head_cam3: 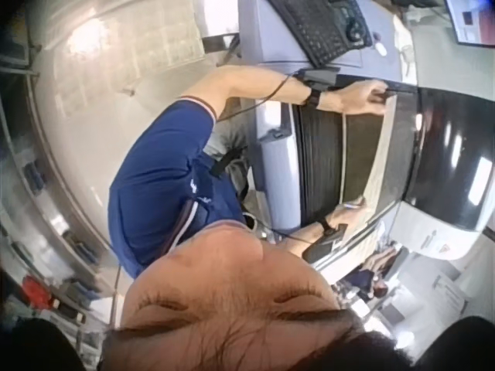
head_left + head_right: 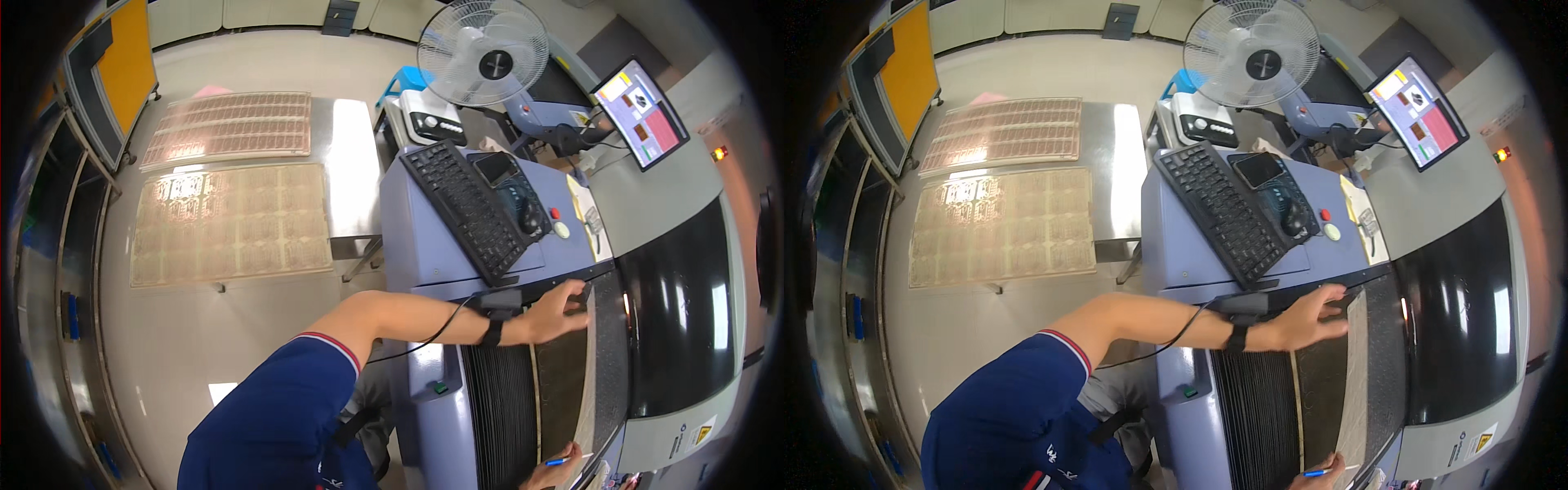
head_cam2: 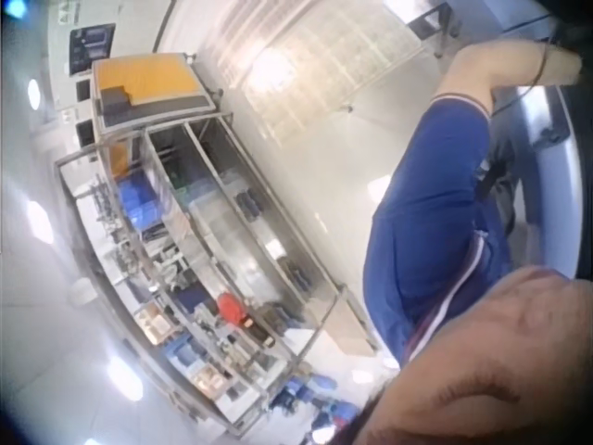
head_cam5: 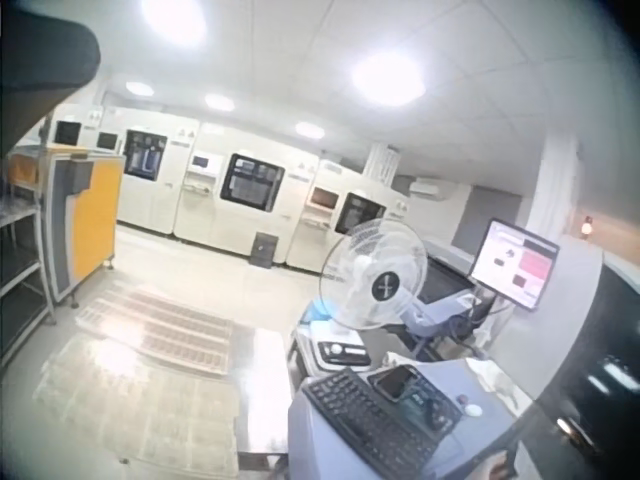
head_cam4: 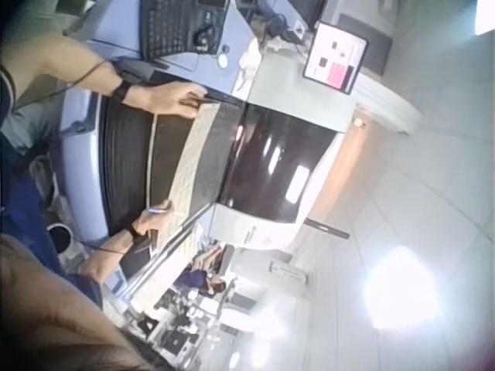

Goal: The recorder is inspecting large circuit board panels, marking specific points with a blue pen, and moving them across an inspection machine.

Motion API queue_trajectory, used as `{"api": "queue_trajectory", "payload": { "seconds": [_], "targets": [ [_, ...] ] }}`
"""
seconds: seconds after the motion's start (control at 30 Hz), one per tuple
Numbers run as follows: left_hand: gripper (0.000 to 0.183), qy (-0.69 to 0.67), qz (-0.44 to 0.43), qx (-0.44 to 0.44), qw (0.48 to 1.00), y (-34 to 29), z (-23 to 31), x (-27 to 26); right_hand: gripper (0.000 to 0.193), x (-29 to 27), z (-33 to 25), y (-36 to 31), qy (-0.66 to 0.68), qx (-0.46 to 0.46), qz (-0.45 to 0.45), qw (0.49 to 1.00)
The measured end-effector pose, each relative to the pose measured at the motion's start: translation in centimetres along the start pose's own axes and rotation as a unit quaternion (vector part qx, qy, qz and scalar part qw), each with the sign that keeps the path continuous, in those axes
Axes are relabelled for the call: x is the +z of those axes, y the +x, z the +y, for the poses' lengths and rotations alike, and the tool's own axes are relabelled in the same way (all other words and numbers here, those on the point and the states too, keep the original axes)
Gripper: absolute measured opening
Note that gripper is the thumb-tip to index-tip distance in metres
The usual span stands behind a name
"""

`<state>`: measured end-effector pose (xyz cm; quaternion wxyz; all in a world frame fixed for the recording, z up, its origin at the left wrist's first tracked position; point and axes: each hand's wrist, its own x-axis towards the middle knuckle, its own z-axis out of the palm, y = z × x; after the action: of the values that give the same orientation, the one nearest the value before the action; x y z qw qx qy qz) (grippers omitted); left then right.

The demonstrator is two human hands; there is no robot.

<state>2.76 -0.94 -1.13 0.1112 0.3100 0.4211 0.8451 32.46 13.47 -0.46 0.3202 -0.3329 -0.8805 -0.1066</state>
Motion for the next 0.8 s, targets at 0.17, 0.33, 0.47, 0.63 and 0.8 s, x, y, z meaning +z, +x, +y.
{"api": "queue_trajectory", "payload": {
  "seconds": [0.17, 0.33, 0.47, 0.63, 0.8],
  "targets": [
    [0.098, 0.229, -0.162, 0.090, 0.956, -8.4, 2.6, 2.9, 0.021, -6.5, -8.0, -3.1, 0.261, -0.030, 0.080, 0.961],
    [0.030, 0.224, -0.092, -0.051, 0.969, -14.0, 6.3, -8.7, 0.081, -10.3, -4.9, -8.3, 0.458, 0.160, 0.067, 0.872],
    [0.055, 0.120, 0.040, -0.086, 0.988, -15.8, 4.1, -20.9, 0.069, -7.7, 3.3, -12.5, 0.568, 0.309, 0.023, 0.763],
    [0.063, 0.120, 0.065, -0.106, 0.985, -13.7, 1.2, -26.8, 0.015, -5.8, 4.9, -13.5, 0.544, 0.344, 0.015, 0.765],
    [0.057, 0.168, 0.062, -0.063, 0.982, -13.2, 3.0, -23.1, 0.016, -5.7, 4.6, -14.4, 0.520, 0.371, -0.004, 0.770]
  ]
}}
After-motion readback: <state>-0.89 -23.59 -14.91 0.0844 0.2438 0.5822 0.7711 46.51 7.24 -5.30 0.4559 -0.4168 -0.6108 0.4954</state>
